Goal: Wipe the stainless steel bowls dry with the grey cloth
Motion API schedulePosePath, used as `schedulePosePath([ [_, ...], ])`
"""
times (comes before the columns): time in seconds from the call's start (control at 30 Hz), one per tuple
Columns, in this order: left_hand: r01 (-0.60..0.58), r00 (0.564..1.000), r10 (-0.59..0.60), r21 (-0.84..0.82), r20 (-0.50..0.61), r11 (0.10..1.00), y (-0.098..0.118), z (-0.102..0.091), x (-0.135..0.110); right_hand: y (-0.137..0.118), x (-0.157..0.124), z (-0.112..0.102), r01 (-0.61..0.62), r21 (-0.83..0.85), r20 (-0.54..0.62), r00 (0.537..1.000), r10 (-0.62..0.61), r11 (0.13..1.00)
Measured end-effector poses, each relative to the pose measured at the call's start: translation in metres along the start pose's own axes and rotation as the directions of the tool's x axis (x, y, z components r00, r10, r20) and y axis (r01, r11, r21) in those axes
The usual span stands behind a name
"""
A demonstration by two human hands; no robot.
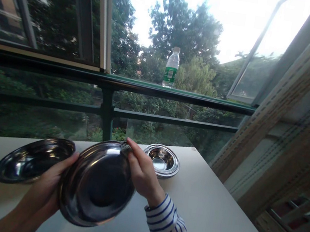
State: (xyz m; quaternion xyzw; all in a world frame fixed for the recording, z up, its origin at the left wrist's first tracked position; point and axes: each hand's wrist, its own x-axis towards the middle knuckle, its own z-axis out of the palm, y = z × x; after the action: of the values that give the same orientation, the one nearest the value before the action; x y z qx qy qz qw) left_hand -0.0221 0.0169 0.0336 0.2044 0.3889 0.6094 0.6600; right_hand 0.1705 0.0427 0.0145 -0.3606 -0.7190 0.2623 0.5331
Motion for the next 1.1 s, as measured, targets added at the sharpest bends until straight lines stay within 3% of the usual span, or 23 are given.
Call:
schedulePosePath([
  [0.23,-0.06,0.998,0.057,-0.115,-0.034,0.992,0.007,-0.003,0.001,0.003,-0.025,0.006,0.032,0.005,-0.064,0.997,-0.031,0.999],
  [0.4,-0.001,0.999,-0.003,-0.112,-0.033,0.994,0.002,0.0,0.0,0.002,-0.026,0.005,-0.025,-0.014,-0.127,0.992,0.023,1.0],
  [0.57,-0.01,0.996,-0.003,-0.142,-0.089,0.99,0.004,-0.005,0.004,0.01,-0.044,0.019,0.006,-0.096,-0.132,0.991,-0.019,0.995],
  [0.73,0.018,0.999,-0.029,-0.229,-0.045,0.973,0.001,-0.01,0.007,0.013,-0.054,0.027,-0.004,-0.152,-0.174,0.984,-0.023,0.988],
  [0.83,0.013,0.996,-0.036,-0.256,-0.085,0.967,0.001,-0.012,0.006,0.008,-0.063,0.035,0.092,-0.277,-0.144,0.98,-0.136,0.956],
  [0.97,0.014,0.994,-0.044,-0.269,-0.104,0.963,0.003,-0.016,0.003,0.008,-0.079,0.043,0.325,-0.461,-0.022,0.926,-0.377,0.826],
  [1.1,0.033,0.989,-0.073,-0.293,-0.129,0.955,0.003,-0.018,0.0,0.015,-0.086,0.044,0.347,-0.513,-0.005,0.913,-0.408,0.785],
])
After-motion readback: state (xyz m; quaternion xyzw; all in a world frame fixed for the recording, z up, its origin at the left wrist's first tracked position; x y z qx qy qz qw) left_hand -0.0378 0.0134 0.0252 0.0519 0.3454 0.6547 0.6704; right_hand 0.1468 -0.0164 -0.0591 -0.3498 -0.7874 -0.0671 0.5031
